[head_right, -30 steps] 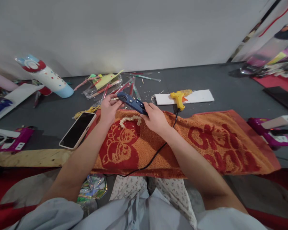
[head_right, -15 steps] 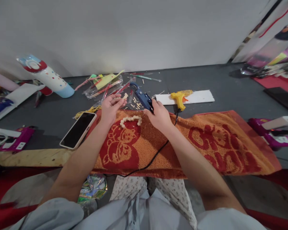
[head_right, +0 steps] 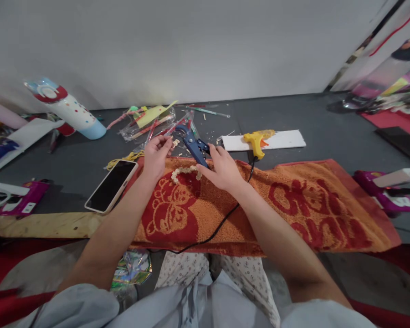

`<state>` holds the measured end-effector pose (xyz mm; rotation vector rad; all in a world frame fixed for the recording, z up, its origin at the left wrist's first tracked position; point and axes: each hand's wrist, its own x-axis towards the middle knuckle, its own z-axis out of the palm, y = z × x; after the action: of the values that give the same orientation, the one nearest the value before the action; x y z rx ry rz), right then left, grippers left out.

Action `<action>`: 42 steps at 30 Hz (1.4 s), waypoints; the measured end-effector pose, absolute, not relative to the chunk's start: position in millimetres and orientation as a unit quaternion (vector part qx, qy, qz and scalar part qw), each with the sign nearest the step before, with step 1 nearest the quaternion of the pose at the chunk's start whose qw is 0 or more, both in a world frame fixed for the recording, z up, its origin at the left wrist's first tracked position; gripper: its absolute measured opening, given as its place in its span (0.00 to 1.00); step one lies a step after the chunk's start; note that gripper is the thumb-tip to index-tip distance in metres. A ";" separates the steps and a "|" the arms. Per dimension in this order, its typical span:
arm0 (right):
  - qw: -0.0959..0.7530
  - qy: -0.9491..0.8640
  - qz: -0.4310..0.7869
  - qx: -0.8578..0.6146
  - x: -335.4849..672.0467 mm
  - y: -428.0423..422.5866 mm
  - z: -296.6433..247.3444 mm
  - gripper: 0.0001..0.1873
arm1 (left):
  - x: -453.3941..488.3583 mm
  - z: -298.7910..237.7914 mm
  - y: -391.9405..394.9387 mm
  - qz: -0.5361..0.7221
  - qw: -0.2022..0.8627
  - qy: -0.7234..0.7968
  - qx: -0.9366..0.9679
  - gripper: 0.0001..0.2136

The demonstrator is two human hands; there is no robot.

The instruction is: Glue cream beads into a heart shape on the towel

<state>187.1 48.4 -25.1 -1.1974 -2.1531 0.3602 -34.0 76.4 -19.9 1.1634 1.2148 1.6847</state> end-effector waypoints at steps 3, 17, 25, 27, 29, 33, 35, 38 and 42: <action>0.326 -0.828 0.135 -0.436 186.6 46.8 -24.2 0.36 | -34.7 -20.1 77.8 0.657 0.385 0.471 0.444 0.07; 0.297 -0.856 0.119 -0.406 188.2 49.1 -22.8 0.32 | -30.3 -13.3 76.3 0.669 0.500 0.400 0.377 0.08; 0.308 -0.852 0.125 -0.405 187.8 48.1 -21.9 0.28 | -29.8 -10.0 75.7 0.663 0.539 0.401 0.329 0.09; 0.309 -0.850 0.123 -0.409 187.3 48.2 -22.0 0.28 | -29.8 -9.7 75.4 0.660 0.542 0.404 0.326 0.09; 0.309 -0.848 0.121 -0.414 186.9 48.4 -22.0 0.28 | -29.8 -9.4 75.2 0.657 0.545 0.407 0.324 0.09; 0.310 -0.844 0.129 -0.419 187.0 48.9 -22.0 0.27 | -29.8 -9.4 74.7 0.653 0.547 0.414 0.323 0.09; 0.312 -0.842 0.136 -0.419 187.5 49.3 -22.2 0.27 | -29.6 -9.8 74.7 0.649 0.547 0.416 0.327 0.09; 0.317 -0.838 0.148 -0.418 188.5 50.0 -22.9 0.26 | -29.5 -10.5 75.0 0.644 0.550 0.419 0.329 0.09; 0.329 -0.830 0.165 -0.419 189.4 51.1 -24.1 0.25 | -29.9 -10.6 75.5 0.630 0.555 0.432 0.329 0.09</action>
<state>189.4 51.1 -24.1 -1.0962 -2.1723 0.4308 -29.9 75.5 -10.6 0.7768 1.0210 1.4893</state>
